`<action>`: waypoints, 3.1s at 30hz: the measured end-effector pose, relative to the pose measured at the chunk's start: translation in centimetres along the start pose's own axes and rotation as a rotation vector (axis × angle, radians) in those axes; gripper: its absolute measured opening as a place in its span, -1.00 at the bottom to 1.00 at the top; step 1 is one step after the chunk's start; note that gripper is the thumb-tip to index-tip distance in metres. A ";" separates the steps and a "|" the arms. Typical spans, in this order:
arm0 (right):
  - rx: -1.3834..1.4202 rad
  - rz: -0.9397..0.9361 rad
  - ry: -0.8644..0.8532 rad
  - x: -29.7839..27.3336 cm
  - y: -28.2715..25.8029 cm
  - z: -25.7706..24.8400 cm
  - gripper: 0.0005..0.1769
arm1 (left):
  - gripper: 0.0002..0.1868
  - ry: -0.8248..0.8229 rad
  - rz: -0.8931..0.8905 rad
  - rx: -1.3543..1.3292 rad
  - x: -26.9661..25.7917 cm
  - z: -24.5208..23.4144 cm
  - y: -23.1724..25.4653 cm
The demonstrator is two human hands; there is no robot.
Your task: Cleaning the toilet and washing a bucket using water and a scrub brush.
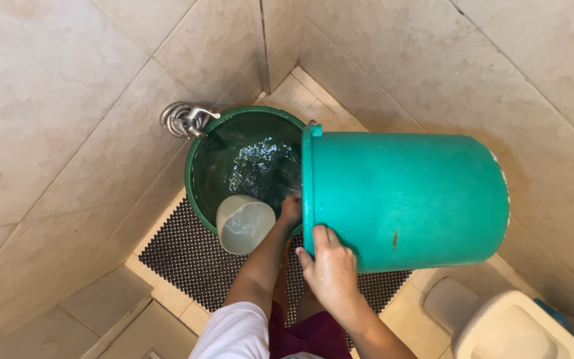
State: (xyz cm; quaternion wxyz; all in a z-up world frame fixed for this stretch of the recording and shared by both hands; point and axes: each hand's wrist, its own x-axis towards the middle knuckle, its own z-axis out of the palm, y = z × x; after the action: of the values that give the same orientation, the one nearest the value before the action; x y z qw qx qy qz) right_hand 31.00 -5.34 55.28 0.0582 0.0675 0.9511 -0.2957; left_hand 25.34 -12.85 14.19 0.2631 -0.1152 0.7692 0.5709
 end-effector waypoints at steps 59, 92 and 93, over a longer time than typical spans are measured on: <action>1.087 1.044 0.494 -31.0 59.5 30.7 0.11 | -0.38 -0.384 0.003 -0.064 -8.2 17.6 -14.6; 1.265 0.785 1.623 -64.7 31.6 -2.5 -0.65 | -0.72 -1.761 0.178 0.245 -61.6 42.2 8.0; 1.183 0.786 1.695 -67.5 31.8 -3.1 -0.66 | -0.72 -1.802 0.185 0.248 -64.9 43.7 7.7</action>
State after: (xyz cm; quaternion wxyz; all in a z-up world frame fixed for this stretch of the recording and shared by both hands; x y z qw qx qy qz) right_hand 102.38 16.08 50.33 -0.5638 0.5630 0.3037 -0.5225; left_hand 87.78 22.72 46.12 0.7278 0.4651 0.3345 0.3769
